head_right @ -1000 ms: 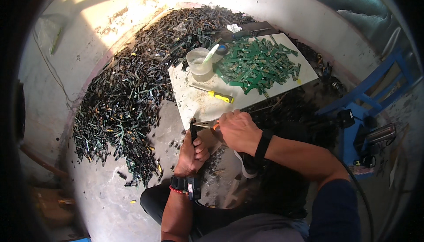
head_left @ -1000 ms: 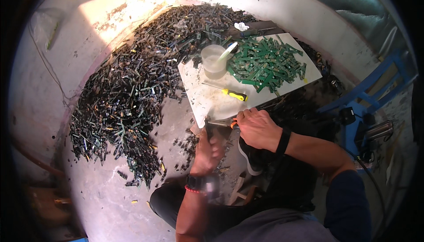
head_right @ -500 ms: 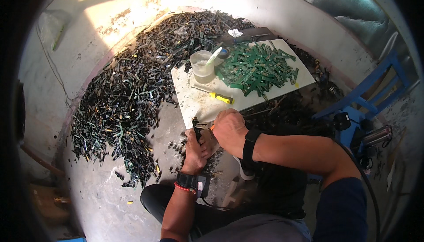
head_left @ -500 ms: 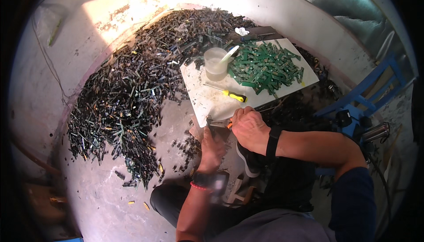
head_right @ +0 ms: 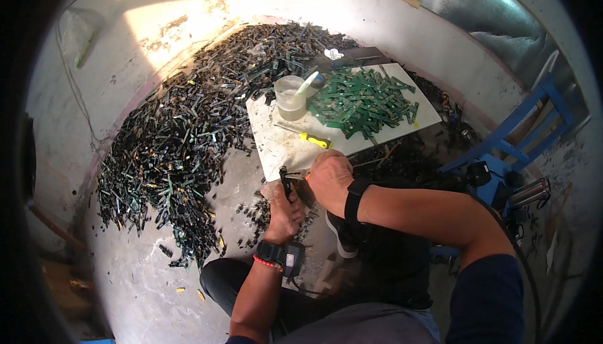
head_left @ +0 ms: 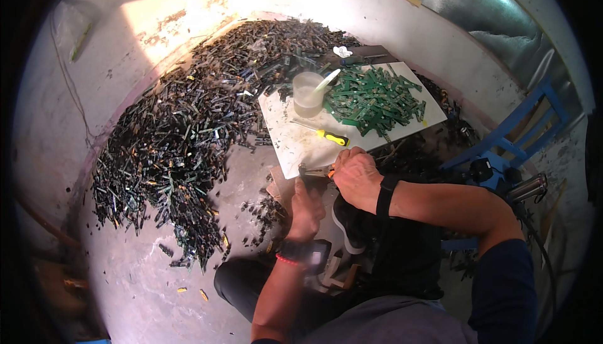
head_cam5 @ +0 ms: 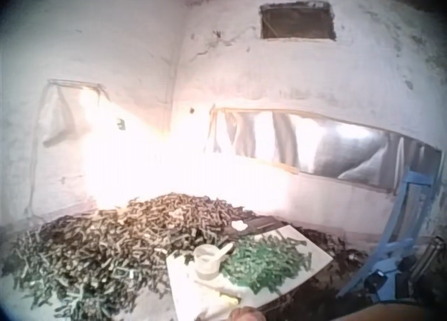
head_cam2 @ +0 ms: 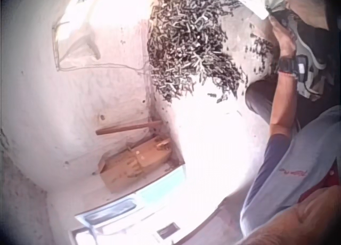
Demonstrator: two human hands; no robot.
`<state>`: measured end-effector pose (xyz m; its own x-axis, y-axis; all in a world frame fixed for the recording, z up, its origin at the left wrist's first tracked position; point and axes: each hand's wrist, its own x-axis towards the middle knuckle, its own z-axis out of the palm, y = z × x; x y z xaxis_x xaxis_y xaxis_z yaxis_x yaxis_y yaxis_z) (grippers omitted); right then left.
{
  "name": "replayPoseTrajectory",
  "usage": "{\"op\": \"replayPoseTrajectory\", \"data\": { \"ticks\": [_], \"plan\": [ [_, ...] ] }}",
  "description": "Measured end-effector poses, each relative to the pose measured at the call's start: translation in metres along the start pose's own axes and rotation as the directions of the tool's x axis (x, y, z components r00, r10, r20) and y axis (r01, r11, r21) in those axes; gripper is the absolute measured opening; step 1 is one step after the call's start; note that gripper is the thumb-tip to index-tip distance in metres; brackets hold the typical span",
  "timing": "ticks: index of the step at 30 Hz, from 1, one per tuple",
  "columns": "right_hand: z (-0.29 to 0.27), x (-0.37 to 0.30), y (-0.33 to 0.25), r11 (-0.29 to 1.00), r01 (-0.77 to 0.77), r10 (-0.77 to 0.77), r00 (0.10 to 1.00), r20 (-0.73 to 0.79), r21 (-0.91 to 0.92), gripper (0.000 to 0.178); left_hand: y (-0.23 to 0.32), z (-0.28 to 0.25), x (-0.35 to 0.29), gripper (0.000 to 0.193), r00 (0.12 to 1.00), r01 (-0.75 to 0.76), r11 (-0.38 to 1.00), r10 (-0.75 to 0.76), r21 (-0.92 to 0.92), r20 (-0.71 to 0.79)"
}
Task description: The person sits on the floor and uses pliers to remove components from small green circuit boards. The removed parts are dropped onto a large pile on the floor, while the processed boards are placed on a nearby table.
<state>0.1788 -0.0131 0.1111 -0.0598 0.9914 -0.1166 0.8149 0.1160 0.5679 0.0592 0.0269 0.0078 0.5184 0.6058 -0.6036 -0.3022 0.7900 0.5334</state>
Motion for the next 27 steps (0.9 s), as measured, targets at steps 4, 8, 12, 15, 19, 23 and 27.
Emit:
{"op": "replayPoseTrajectory", "data": {
  "ticks": [4,8,12,15,19,23,27],
  "plan": [
    [0.005,0.004,-0.015,0.998,-0.011,0.011,1.0,0.002,-0.06,0.022,-0.011,-0.001,0.001,0.05,0.981,-0.189,0.982,0.188,0.017,0.038],
    [-0.008,0.006,-0.022,0.997,0.045,-0.041,0.997,0.068,-0.063,0.02,-0.036,-0.02,0.038,0.05,0.938,-0.258,0.918,0.313,0.3,-0.152],
    [-0.017,0.004,-0.014,0.995,0.099,-0.098,0.994,0.05,-0.01,0.019,-0.029,-0.008,0.03,0.049,0.932,-0.266,0.934,0.312,0.237,-0.184],
    [-0.017,0.007,-0.01,0.997,0.079,-0.078,0.995,0.055,-0.003,0.018,-0.022,0.0,0.02,0.049,0.939,-0.247,0.948,0.285,0.198,-0.192],
    [-0.004,0.007,-0.015,0.996,-0.074,0.075,0.997,-0.017,0.058,0.018,-0.021,0.0,0.014,0.049,0.948,-0.228,0.957,0.26,0.178,-0.185],
    [-0.002,0.008,-0.015,0.98,-0.093,0.092,0.996,0.013,0.175,0.019,-0.02,0.0,0.014,0.051,0.931,-0.269,0.944,0.306,0.193,-0.198],
    [0.005,0.009,-0.004,0.926,-0.034,0.023,0.999,0.035,0.376,0.019,-0.014,0.002,0.006,0.052,0.948,-0.254,0.945,0.286,0.207,-0.142]
  ]
}}
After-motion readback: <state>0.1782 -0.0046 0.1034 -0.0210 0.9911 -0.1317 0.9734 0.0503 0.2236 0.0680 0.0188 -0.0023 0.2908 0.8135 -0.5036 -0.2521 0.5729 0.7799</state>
